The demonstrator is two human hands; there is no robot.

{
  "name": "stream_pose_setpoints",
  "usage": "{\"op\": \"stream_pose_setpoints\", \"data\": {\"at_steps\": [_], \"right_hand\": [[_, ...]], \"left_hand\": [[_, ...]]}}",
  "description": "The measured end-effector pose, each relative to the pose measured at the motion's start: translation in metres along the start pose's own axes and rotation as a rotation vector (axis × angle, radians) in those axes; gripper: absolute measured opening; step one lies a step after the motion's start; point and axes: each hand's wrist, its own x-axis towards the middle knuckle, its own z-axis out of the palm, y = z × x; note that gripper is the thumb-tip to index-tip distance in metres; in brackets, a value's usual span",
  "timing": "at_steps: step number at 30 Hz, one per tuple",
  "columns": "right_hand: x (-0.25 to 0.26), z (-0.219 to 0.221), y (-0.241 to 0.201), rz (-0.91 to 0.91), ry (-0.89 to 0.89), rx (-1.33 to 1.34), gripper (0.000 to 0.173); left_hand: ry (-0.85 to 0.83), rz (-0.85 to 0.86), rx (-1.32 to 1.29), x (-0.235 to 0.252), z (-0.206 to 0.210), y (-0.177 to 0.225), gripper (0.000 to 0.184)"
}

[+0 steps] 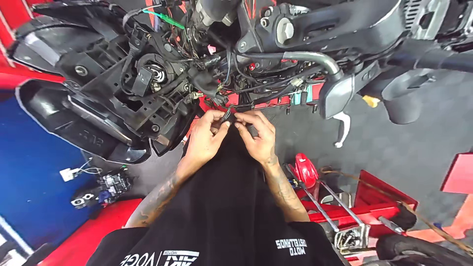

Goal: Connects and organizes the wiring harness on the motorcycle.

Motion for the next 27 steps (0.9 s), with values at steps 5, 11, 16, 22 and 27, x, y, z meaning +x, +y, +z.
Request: {"op": "stream_pose_setpoints", "data": {"at_steps": [5, 11, 16, 22, 27], "right_hand": [[0.022, 0.002, -0.018, -0.142, -0.180, -0.258, 0.034], [0.040, 0.014, -0.013, -0.179, -0.125, -0.304, 0.024], [0.028, 0.013, -0.003, -0.079, 0.062, 0.046, 0.017], [0.002, 0.021, 0.007, -0.254, -0.059, -0.140, 0.017], [-0.009, 0.023, 0.012, -0.315, -0.033, -0.133, 0.016]], "left_hand": [[0.050, 0.094, 0.186, -0.007, -0.016, 0.017, 0.033], [0.079, 0.231, 0.207, 0.007, -0.038, 0.025, 0.027], [0.074, 0.350, 0.248, 0.021, -0.059, 0.033, 0.026], [-0.080, 0.496, 0.473, 0.033, -0.056, 0.036, 0.030], [0.011, 0.354, 0.425, 0.023, -0.035, 0.028, 0.020]]}}
